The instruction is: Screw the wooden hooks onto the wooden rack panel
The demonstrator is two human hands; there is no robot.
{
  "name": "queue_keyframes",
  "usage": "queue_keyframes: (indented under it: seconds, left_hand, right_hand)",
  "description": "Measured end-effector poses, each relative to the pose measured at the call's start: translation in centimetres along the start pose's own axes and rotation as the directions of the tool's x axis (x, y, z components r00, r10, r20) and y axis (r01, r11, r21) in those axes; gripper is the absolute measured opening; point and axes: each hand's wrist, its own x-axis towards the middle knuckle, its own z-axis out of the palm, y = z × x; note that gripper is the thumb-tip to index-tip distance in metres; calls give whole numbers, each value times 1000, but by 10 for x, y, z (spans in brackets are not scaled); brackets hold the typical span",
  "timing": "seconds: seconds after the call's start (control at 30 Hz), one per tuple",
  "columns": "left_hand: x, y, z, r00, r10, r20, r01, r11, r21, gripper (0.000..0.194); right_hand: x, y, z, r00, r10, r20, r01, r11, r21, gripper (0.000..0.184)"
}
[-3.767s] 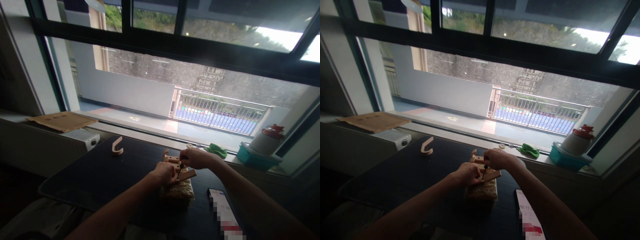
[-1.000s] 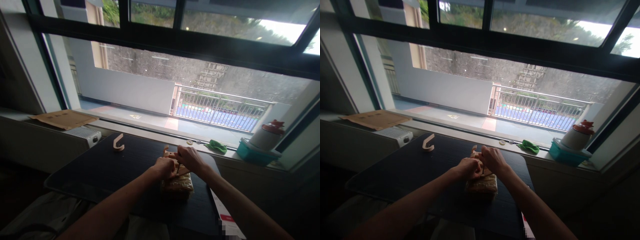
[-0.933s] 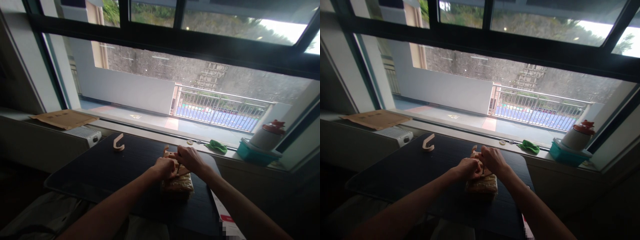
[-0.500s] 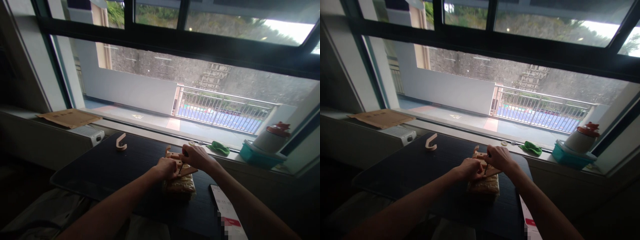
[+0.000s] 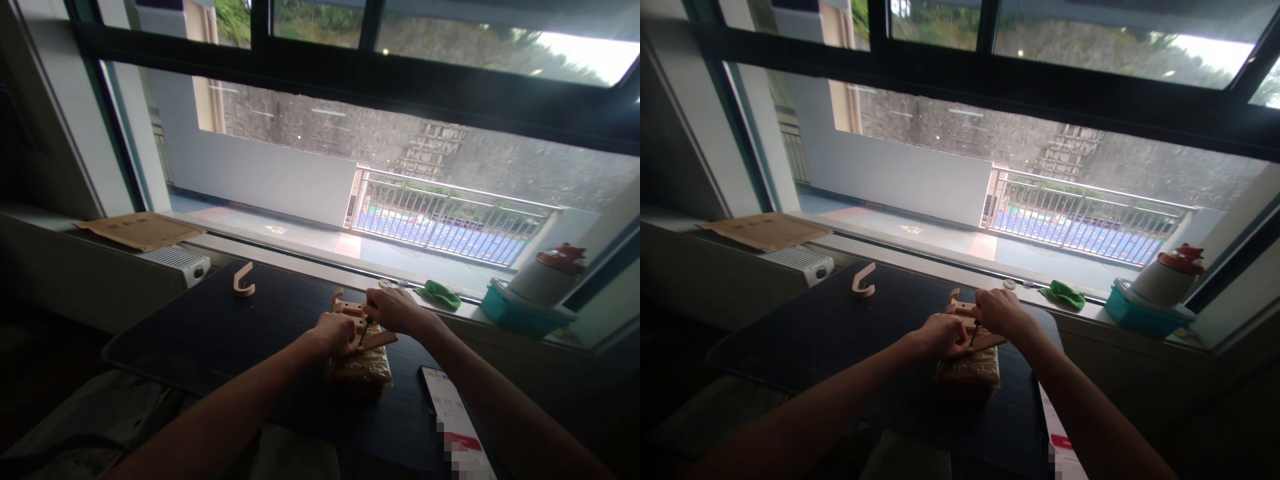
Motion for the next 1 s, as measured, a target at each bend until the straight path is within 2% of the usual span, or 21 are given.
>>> queue_keyframes:
  seconds: [0.27, 0.4, 0.53, 0.87, 1.0]
  left_hand:
    - [0, 0, 0, 1000, 4, -18, -3, 1000, 10, 19]
    - [-1, 1, -1, 1000, 4, -7, -4, 1000, 10, 19]
    - [0, 2, -3, 1000, -11, 1, 10, 1000, 25, 20]
    - [-1, 3, -4, 1000, -9, 16, 8, 1000, 24, 21]
    - [-1, 2, -3, 1000, -19, 0, 19, 1000, 17, 21]
  right_hand:
    - [-6, 1, -14, 991, -96, 95, 88, 993, 80, 23]
    - [-5, 1, -8, 993, -93, 76, 84, 990, 115, 24]
    - [-3, 2, -4, 998, -40, 52, 35, 996, 77, 29]
    - [-6, 3, -17, 988, -94, 124, 85, 993, 76, 21]
    - [-3, 0, -14, 993, -55, 105, 48, 997, 61, 24]
